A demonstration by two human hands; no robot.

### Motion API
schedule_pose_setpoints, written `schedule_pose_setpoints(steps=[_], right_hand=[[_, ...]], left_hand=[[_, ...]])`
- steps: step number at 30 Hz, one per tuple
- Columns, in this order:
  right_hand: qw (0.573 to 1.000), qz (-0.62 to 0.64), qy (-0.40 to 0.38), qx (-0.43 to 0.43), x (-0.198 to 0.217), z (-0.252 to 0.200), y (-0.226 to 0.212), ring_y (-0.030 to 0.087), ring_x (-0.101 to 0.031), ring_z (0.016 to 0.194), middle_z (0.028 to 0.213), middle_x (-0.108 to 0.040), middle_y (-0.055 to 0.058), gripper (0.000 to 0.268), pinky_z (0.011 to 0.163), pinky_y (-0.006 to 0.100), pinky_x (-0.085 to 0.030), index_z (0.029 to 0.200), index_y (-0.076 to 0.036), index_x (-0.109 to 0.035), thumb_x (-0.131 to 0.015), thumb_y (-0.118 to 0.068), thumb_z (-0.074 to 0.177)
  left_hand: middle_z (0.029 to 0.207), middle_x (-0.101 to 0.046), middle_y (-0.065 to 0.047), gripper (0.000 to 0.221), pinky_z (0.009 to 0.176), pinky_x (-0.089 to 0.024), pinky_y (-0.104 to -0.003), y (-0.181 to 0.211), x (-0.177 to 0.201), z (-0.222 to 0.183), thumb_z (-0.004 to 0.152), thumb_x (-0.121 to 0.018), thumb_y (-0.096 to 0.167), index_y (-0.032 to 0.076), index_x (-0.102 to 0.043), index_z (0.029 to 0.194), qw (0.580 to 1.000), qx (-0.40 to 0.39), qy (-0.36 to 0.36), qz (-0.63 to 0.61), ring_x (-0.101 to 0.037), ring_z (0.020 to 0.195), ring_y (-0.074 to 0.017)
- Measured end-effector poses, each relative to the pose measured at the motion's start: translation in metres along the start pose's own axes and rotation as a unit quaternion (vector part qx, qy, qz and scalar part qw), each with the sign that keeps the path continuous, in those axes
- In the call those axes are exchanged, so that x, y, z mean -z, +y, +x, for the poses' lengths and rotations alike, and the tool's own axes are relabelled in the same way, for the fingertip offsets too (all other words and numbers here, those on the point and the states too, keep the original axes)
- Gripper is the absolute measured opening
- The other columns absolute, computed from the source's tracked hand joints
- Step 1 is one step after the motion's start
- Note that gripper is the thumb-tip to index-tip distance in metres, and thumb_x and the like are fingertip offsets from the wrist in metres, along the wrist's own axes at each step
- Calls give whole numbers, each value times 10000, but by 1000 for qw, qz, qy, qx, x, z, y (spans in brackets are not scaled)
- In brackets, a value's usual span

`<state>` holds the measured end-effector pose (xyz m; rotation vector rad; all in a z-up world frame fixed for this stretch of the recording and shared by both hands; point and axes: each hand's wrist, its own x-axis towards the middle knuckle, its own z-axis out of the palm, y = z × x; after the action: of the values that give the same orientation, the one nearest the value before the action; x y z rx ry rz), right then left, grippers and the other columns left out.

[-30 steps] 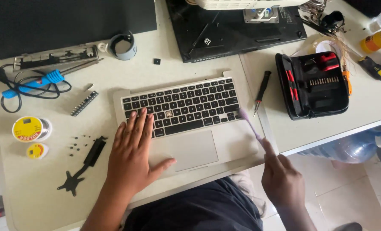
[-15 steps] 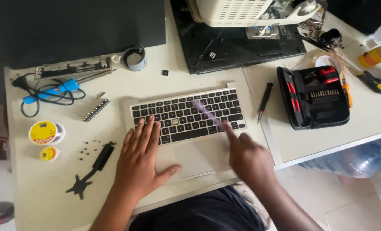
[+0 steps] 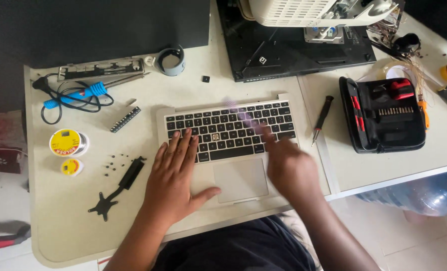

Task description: Repairing a laptop keyboard by cleaning it with a toothbrush and reattaching key components.

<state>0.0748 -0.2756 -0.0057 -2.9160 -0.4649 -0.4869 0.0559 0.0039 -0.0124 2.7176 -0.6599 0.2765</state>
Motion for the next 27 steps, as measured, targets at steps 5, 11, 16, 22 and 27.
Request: schedule_pose_setpoints(steps=[5,11,16,22,27], right_hand=[[995,-71,-58,34,-9,-6,12,136,-400,369,647,-550,29,561,292,346,-317,1528,-176,-543,-520,-60,979],[998,8,-54,40,7,-24,15,201,-394,378,675,-463,3,544,298,388,-362,1485,-202,-571,-575,-89,953],[993,-75,78,-51,19,-23,89,164,-595,577,925,-753,87,386,413,331,-432,1453,-121,-712,-696,-78,1070],[981,-113,48,-151,20,-37,102,251,-609,527,845,-729,64,373,429,408,-471,1453,-227,-740,-655,-204,1091],[982,-62,84,-158,21,-55,84,333,-702,710,978,-734,93,405,575,487,-545,1426,-223,-711,-651,-173,1028]], left_hand=[[1701,-249,-165,1142,1263,-219,-515,-2,-1,1,829,-625,792,36,-272,1610,1000,12,-14,-2,-225,1578,-363],[1682,-285,-185,1118,1247,-242,-520,-2,1,3,826,-622,799,23,-336,1578,1000,6,-6,-1,-261,1561,-372],[1563,-451,-230,713,1141,-419,-484,-7,18,42,1000,-562,471,6,-418,1520,997,15,-73,13,-482,1366,-348],[832,-674,-138,202,488,-548,-416,-34,2,171,848,-563,-143,6,-678,920,999,29,-14,40,-659,667,-284],[721,-655,-84,130,493,-583,-445,-69,-74,210,800,-628,19,112,-714,770,988,82,32,123,-704,640,-307]])
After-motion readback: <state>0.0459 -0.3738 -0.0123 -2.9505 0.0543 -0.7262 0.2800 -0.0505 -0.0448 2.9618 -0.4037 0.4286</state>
